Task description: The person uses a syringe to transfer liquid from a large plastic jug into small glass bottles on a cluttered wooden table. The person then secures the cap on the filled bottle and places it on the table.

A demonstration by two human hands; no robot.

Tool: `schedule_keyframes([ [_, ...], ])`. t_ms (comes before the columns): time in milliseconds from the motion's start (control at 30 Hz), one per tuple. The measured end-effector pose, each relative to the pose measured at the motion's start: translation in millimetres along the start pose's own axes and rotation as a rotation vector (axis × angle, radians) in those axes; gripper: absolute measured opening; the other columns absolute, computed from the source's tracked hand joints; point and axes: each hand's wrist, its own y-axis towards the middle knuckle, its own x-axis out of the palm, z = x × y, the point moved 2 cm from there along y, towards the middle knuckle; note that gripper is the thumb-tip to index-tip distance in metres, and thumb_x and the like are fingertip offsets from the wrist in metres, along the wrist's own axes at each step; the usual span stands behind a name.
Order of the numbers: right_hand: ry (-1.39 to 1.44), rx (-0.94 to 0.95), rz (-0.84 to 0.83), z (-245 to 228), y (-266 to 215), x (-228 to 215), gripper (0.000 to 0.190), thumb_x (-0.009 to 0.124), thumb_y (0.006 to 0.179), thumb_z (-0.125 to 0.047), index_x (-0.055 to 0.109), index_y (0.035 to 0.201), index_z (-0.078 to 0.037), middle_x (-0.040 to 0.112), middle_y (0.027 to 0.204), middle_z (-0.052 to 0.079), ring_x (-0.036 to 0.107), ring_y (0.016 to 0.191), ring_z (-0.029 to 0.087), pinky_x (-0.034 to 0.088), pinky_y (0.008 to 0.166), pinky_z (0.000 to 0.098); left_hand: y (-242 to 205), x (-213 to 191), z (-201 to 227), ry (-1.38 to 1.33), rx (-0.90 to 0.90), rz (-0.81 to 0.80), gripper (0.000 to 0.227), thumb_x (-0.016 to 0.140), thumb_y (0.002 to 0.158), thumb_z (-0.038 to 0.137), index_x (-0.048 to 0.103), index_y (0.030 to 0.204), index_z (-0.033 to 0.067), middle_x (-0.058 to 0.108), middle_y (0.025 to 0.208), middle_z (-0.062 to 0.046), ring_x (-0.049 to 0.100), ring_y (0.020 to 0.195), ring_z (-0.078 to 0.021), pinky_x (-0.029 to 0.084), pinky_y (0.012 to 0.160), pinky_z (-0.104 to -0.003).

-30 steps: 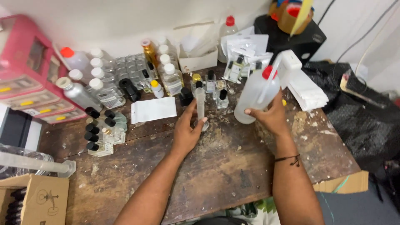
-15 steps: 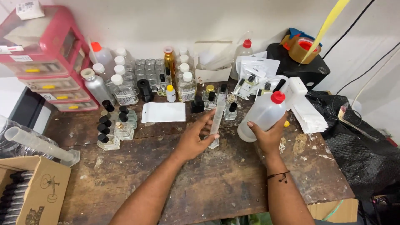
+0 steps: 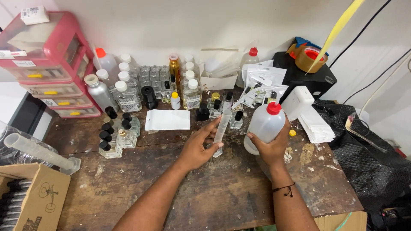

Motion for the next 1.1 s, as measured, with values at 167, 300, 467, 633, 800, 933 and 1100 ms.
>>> schedule_keyframes([
  [167, 0.01, -0.039, -0.013, 2.1, 1.1, 0.4, 0.113, 0.096, 0.065, -0.031, 0.031, 0.153, -0.002, 0.053, 0.132, 0.031, 0.055, 0.124, 0.054, 0.039, 0.108, 0.0662, 1.5, -2.2, -6.0, 0.004, 0.003, 0.009, 0.074, 0.073, 0.09, 0.001, 0.042, 0.156, 0.0099, 0.062, 0.111, -0.025, 0.068, 0.1, -0.0375, 0.064, 0.082, -0.05],
  [300, 0.016, -0.022, -0.005, 1.9, 1.1, 0.8, 0.113, 0.097, 0.064, -0.03, 0.033, 0.152, -0.002, 0.055, 0.13, 0.032, 0.057, 0.121, 0.055, 0.041, 0.105, 0.0671, 0.6, -3.8, -8.5, 0.011, 0.007, 0.013, 0.075, 0.074, 0.089, 0.001, 0.043, 0.156, 0.0111, 0.062, 0.11, -0.025, 0.066, 0.099, -0.0352, 0.064, 0.082, -0.05],
  [467, 0.005, 0.006, 0.003, 1.8, -0.5, 1.9, 0.115, 0.098, 0.061, -0.031, 0.035, 0.153, -0.004, 0.058, 0.128, 0.031, 0.059, 0.12, 0.052, 0.042, 0.105, 0.0643, 1.6, -5.9, -2.2, 0.009, 0.023, 0.0, 0.074, 0.072, 0.09, -0.001, 0.041, 0.156, 0.0093, 0.062, 0.11, -0.027, 0.066, 0.099, -0.0369, 0.064, 0.081, -0.052],
  [633, 0.013, 0.023, 0.015, -0.3, -1.9, 2.6, 0.116, 0.099, 0.058, -0.031, 0.038, 0.153, -0.004, 0.06, 0.126, 0.031, 0.061, 0.119, 0.051, 0.044, 0.103, 0.0624, 0.8, -6.6, -5.2, -0.014, 0.019, -0.013, 0.073, 0.069, 0.089, -0.004, 0.041, 0.156, 0.0083, 0.064, 0.11, -0.027, 0.069, 0.1, -0.0387, 0.064, 0.081, -0.053],
  [800, 0.019, -0.001, 0.015, -4.2, -1.0, 2.7, 0.115, 0.1, 0.059, -0.031, 0.038, 0.153, -0.004, 0.06, 0.128, 0.03, 0.06, 0.12, 0.051, 0.043, 0.104, 0.0621, 0.6, -6.9, -3.5, -0.029, 0.044, -0.006, 0.073, 0.068, 0.087, -0.006, 0.042, 0.155, 0.0061, 0.064, 0.109, -0.028, 0.071, 0.098, -0.0431, 0.063, 0.081, -0.055],
  [933, 0.046, -0.013, 0.008, -8.7, -1.4, 5.3, 0.114, 0.1, 0.059, -0.029, 0.039, 0.152, -0.003, 0.06, 0.128, 0.031, 0.06, 0.121, 0.05, 0.043, 0.105, 0.0621, 1.1, -7.3, -4.5, -0.03, 0.052, -0.006, 0.074, 0.067, 0.087, -0.007, 0.041, 0.155, 0.0059, 0.065, 0.109, -0.028, 0.072, 0.098, -0.0433, 0.063, 0.081, -0.056],
  [1100, 0.048, -0.016, -0.001, -8.9, -0.7, 3.6, 0.113, 0.099, 0.06, -0.028, 0.038, 0.152, -0.003, 0.059, 0.128, 0.032, 0.059, 0.121, 0.053, 0.042, 0.104, 0.0644, 0.9, -9.4, -7.4, -0.047, 0.049, -0.004, 0.076, 0.067, 0.087, -0.008, 0.039, 0.156, 0.0057, 0.065, 0.109, -0.029, 0.072, 0.098, -0.0446, 0.062, 0.082, -0.057],
])
